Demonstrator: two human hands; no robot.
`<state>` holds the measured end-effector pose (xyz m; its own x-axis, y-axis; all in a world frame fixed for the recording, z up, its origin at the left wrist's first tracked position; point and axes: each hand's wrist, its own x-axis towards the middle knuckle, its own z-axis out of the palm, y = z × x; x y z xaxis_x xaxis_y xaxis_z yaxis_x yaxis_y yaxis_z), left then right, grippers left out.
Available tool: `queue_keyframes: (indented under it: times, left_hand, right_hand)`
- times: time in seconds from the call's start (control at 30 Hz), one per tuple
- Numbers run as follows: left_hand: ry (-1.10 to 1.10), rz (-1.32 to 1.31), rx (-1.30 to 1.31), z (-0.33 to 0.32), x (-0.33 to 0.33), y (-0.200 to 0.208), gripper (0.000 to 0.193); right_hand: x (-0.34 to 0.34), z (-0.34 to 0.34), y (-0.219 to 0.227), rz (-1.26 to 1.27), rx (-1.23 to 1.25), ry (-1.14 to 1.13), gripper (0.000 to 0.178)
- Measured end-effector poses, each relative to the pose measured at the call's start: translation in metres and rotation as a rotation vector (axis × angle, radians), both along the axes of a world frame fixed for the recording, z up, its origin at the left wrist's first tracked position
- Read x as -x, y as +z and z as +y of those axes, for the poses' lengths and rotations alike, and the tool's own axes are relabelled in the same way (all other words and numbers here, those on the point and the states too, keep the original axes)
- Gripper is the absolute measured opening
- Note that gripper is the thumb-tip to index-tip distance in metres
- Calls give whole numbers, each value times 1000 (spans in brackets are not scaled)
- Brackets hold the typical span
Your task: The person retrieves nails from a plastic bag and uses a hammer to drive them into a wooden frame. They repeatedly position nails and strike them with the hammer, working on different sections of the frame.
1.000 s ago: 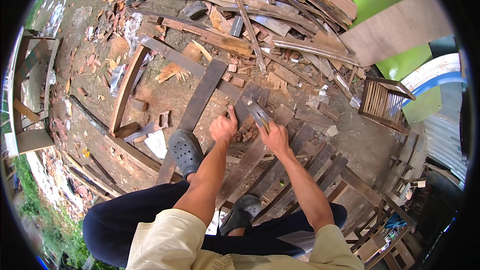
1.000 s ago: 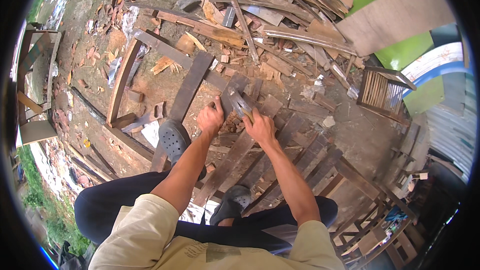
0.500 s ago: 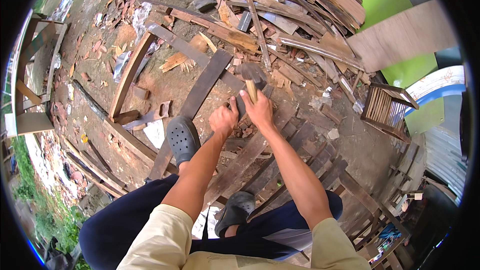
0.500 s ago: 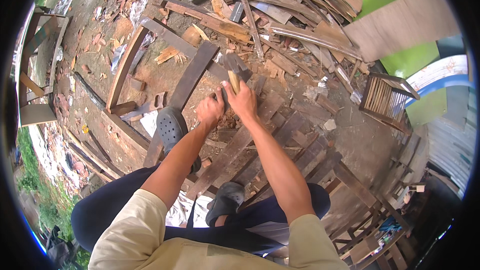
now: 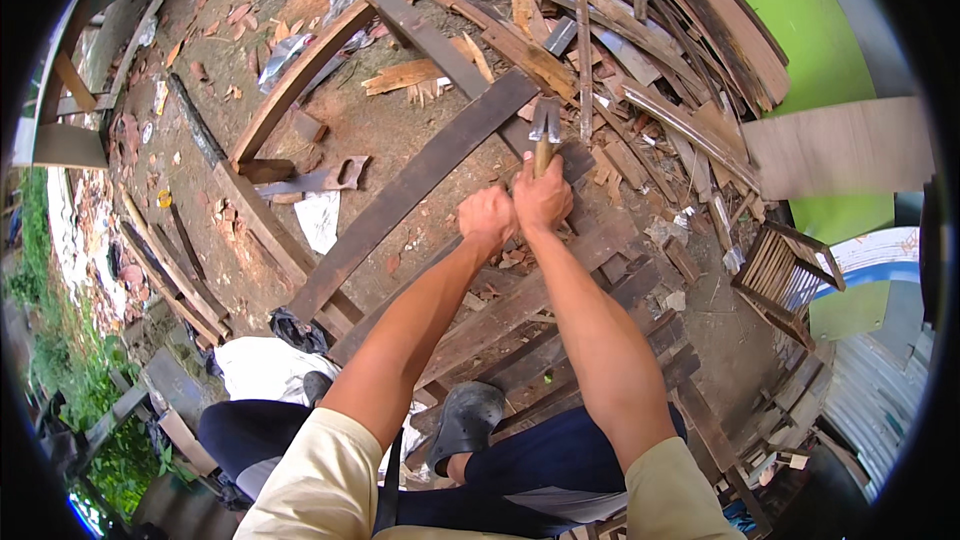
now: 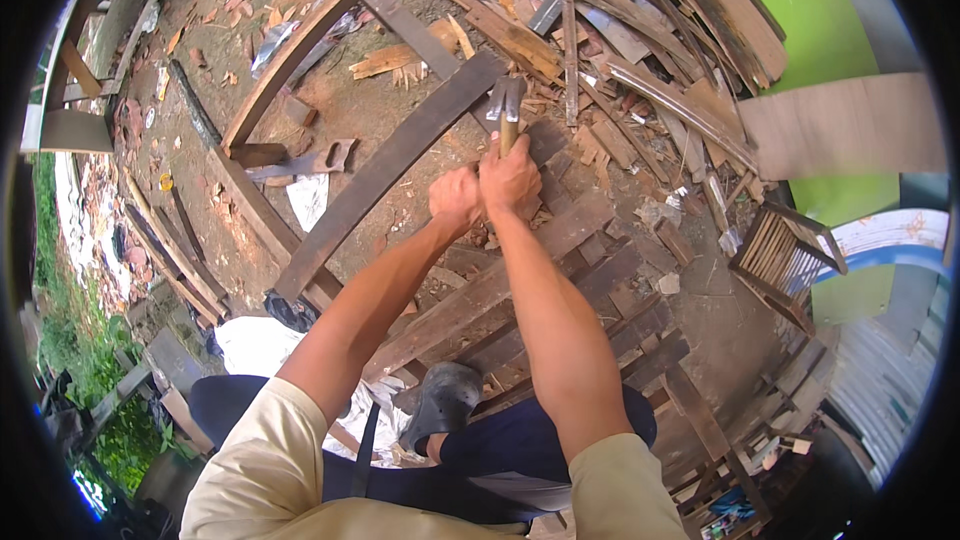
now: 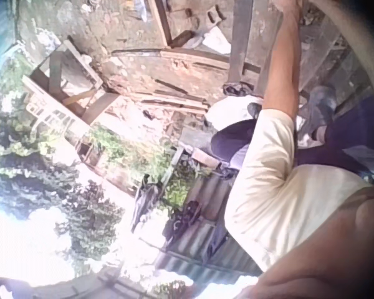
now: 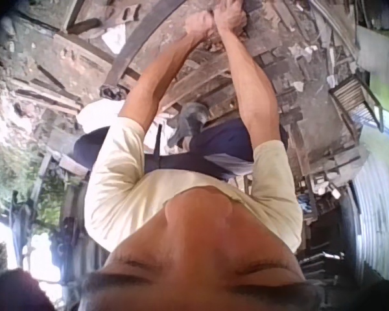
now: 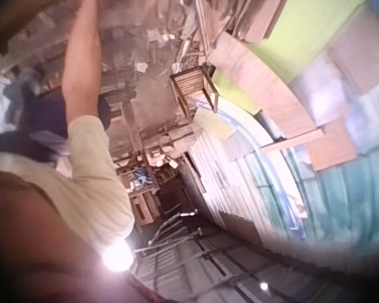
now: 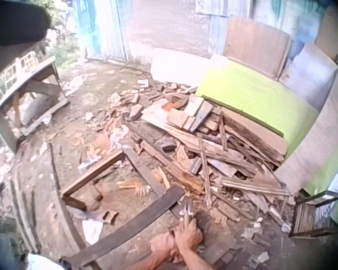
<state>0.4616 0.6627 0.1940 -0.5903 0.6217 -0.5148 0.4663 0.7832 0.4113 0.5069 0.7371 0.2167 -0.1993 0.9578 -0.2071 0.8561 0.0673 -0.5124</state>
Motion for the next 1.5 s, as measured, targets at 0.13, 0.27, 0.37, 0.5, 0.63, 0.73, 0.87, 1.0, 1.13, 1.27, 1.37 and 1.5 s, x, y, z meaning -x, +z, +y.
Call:
queue_keyframes:
  times: [0.13, 0.27, 0.37, 0.5, 0.63, 0.73, 0.87, 1.0, 1.13, 1.27, 1.37, 1.5]
  left_hand:
    - [8, -197, 22, 5, 10, 11, 40]
    - [197, -128, -866, -41, 12, -8, 37]
    - [365, 9, -959, -129, 31, 44, 26]
    - [642, 439, -957, -289, 69, 55, 16]
    - [1180, 536, -704, -441, 101, 19, 17]
    - [1596, 317, -316, -542, 85, -38, 28]
    - [1693, -2, -17, -619, 38, -102, 26]
    - [1674, 8, -86, -641, 20, -143, 26]
    - [1707, 85, -492, -642, 38, -169, 26]
    - [1663, 246, -415, -660, 52, -207, 29]
    - [1662, 121, -197, -681, 54, -219, 31]
    - [1394, 261, -202, -699, 48, -232, 26]
  right_hand:
    - [0, 0, 1, -64, -17, 79, 42]
    - [-2, 5, -13, -147, -222, 210, 52]
    - [-4, -11, -17, -162, -313, 337, 59]
    - [50, -133, 0, 199, -286, 666, 52]
    - [98, -292, 18, 223, 67, 968, 45]
    - [113, -404, 27, 180, 305, 1238, 34]
    - [120, -496, 0, -72, 434, 1485, 37]
    - [123, -550, -75, -202, 532, 1445, 40]
    - [127, -576, -158, -353, 399, 1433, 49]
    - [121, -586, -193, -462, 422, 1500, 52]
    - [122, -597, -184, -627, 658, 1320, 50]
    - [121, -602, -187, -595, 742, 1158, 50]
